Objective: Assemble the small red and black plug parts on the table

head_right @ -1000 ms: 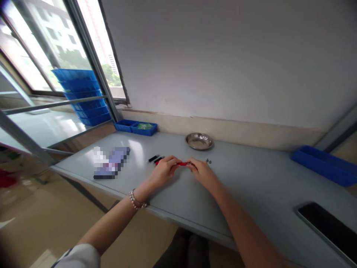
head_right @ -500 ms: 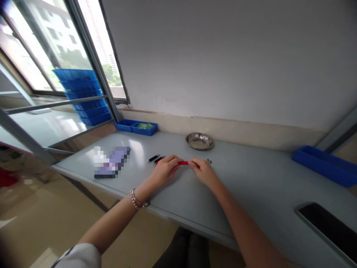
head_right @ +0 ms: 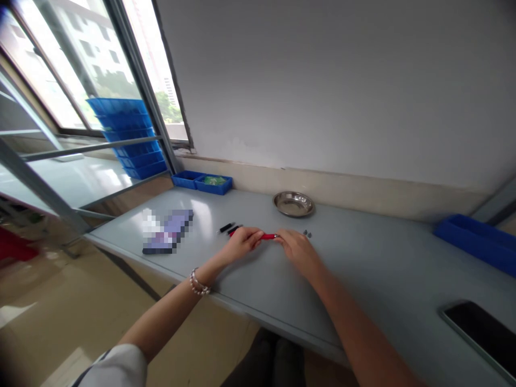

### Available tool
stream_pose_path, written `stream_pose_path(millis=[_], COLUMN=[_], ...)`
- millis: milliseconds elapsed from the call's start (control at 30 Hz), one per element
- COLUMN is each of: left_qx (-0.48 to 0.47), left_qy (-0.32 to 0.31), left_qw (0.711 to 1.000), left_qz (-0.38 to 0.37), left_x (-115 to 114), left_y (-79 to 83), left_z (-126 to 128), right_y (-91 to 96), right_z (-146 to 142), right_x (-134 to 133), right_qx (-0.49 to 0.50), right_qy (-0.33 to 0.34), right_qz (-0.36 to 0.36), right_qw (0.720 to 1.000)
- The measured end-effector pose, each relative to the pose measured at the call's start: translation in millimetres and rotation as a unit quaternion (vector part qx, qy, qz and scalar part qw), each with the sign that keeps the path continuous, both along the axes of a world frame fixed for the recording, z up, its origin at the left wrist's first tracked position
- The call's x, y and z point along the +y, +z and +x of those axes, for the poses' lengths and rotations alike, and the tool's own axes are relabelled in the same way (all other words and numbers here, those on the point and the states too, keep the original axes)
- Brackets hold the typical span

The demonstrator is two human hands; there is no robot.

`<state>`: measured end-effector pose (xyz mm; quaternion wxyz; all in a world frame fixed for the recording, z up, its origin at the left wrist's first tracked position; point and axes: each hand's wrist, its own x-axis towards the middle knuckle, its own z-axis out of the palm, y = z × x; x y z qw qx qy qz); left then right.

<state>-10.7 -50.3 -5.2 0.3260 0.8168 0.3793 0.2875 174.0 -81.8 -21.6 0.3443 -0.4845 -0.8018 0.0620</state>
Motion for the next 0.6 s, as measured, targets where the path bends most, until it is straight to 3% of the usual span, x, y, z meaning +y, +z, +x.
stream_pose_path(millis=[167, 300, 600], left_qx=[-0.058, -0.054, -0.045], left_qy=[-0.019, -0.022, -0.015], left_qw=[0.994, 0.997, 0.997], left_qz=[-0.088, -0.057, -0.056], left_x=[0.2, 0.5, 5.3], left_y=[-0.8, -0.8, -7.3], left_z=[0.7, 1.7, 1.3], right_y=[-0.9, -3.4, -9.2], right_z=[-1.8, -4.4, -0.3], right_x=[0.0, 2.1, 6.4], right_qx=[0.09, 0.169, 0.201], right_qy=[-0.015, -0.02, 0.034], right_qz=[-0.04, -0.11, -0.115], right_qw=[0.995, 0.979, 0.972])
